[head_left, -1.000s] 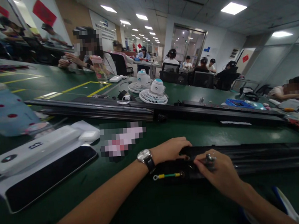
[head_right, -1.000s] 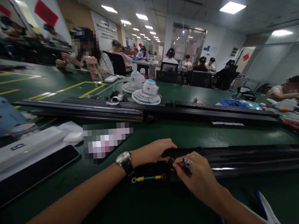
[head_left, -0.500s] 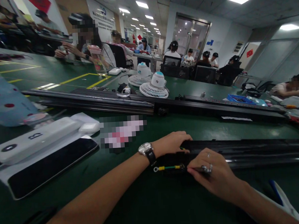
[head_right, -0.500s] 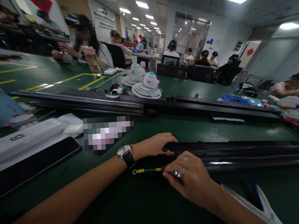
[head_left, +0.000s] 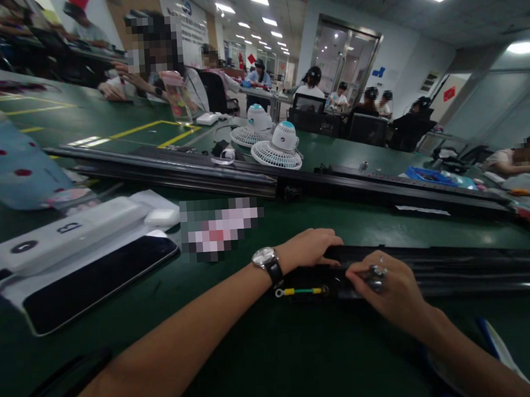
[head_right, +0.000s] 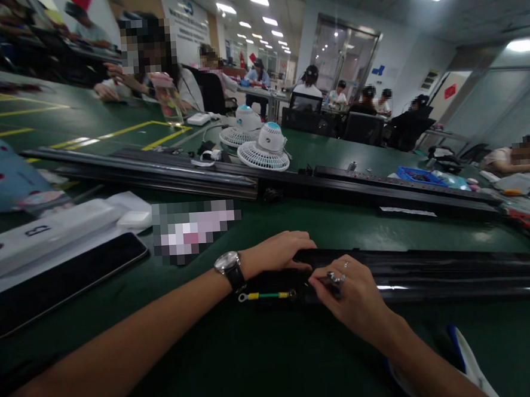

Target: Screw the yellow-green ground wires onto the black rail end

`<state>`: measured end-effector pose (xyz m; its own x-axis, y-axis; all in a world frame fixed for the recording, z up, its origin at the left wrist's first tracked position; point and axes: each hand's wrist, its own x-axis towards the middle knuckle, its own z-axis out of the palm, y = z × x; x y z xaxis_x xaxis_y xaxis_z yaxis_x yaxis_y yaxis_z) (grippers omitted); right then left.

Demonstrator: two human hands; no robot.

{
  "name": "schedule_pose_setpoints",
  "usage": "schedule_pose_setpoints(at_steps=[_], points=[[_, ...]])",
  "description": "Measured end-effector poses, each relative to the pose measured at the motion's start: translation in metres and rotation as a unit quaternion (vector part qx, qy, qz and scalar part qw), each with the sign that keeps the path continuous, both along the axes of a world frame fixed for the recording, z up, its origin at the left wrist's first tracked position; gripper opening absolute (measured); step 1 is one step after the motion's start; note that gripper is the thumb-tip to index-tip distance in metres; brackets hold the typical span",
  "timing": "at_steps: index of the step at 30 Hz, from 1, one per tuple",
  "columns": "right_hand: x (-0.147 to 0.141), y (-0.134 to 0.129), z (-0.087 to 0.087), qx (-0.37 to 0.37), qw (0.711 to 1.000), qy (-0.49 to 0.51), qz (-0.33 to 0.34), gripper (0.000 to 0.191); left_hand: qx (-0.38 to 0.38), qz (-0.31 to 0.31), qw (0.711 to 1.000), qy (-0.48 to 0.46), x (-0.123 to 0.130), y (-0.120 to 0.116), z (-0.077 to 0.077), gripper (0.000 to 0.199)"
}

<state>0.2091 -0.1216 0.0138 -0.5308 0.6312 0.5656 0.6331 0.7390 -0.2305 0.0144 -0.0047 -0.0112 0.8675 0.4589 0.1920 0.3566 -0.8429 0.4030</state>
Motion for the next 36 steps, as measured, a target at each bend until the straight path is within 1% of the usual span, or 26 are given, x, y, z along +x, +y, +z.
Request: schedule_pose_setpoints(at_steps=[1, 2, 5, 6, 7, 10, 11, 12, 15, 16, 20, 24, 27, 28, 31, 32, 35, 36], points=[[0.0008, 0.0001, 0.0001, 0.001, 1.0, 0.004, -0.001, 0.008, -0.002, -0.002, 1.0, -0.003, -0.0002, 0.0001, -0.0005, 0.03], [0.0008, -0.0003, 0.0006, -0.003, 1.0, 0.008, 0.012, 0.007, -0.003, -0.004, 1.0, -0.004, -0.0004, 0.0002, -0.0007, 0.031], [-0.0016, -0.0024, 0.0024, -0.02, 0.997, 0.0, 0.075, 0.007, -0.006, -0.009, 1.0, -0.003, -0.0005, 0.0001, 0.0001, 0.032], [-0.0019, -0.0024, 0.0025, -0.022, 0.996, -0.008, 0.082, 0.007, -0.008, -0.008, 1.0, -0.002, -0.0005, 0.0, 0.0008, 0.031], [-0.0016, -0.0019, 0.0023, -0.019, 0.997, -0.014, 0.074, 0.006, -0.011, -0.006, 1.0, -0.001, -0.0005, -0.0002, 0.0016, 0.031], [0.002, 0.0006, 0.0007, 0.005, 1.0, -0.012, 0.018, 0.007, -0.019, -0.007, 1.0, -0.002, -0.0006, -0.0012, 0.0032, 0.03], [0.0029, 0.0009, 0.0005, 0.011, 1.0, -0.007, 0.013, 0.007, -0.018, -0.009, 1.0, -0.003, -0.0006, -0.0015, 0.0033, 0.03], [0.003, 0.0006, 0.0006, 0.01, 1.0, -0.005, 0.021, 0.007, -0.016, -0.01, 1.0, -0.004, -0.0006, -0.0017, 0.0031, 0.03], [0.0003, -0.0013, 0.0014, -0.014, 0.997, -0.011, 0.078, 0.007, -0.006, -0.007, 1.0, -0.001, -0.0004, -0.0015, 0.0018, 0.032], [-0.0007, -0.0016, 0.0014, -0.016, 0.997, -0.014, 0.08, 0.007, -0.004, -0.006, 1.0, 0.0, -0.0002, -0.0013, 0.0013, 0.032], [-0.0009, -0.0006, 0.0001, 0.013, 1.0, 0.0, 0.017, 0.007, 0.004, -0.003, 1.0, 0.003, 0.0, -0.0021, 0.0017, 0.032], [-0.0003, -0.0016, -0.001, -0.01, 0.998, -0.011, 0.065, 0.007, 0.013, 0.005, 1.0, 0.005, -0.0006, -0.0061, 0.0047, 0.034], [0.0003, -0.002, -0.002, 0.016, 0.999, -0.016, 0.031, 0.009, 0.012, 0.004, 1.0, 0.009, -0.0008, -0.0079, 0.006, 0.032], [0.0005, -0.0019, -0.0025, 0.022, 0.999, -0.019, 0.029, 0.009, 0.015, 0.002, 1.0, 0.011, -0.0007, -0.008, 0.0059, 0.032], [0.0003, -0.0018, -0.0037, 0.012, 0.996, -0.034, 0.084, 0.01, 0.034, -0.003, 0.999, 0.016, -0.0006, -0.0071, 0.0045, 0.034], [0.0, -0.0019, -0.004, 0.011, 0.995, -0.037, 0.088, 0.009, 0.041, -0.002, 0.999, 0.018, -0.0007, -0.0069, 0.004, 0.035], [-0.0016, -0.0028, -0.0039, 0.031, 0.998, -0.027, 0.041, 0.009, 0.059, 0.004, 0.998, 0.028, -0.001, -0.0069, 0.0032, 0.037], [-0.0023, -0.0035, -0.0035, 0.032, 0.998, -0.025, 0.039, 0.01, 0.063, 0.005, 0.998, 0.032, -0.0011, -0.0072, 0.0032, 0.037]])
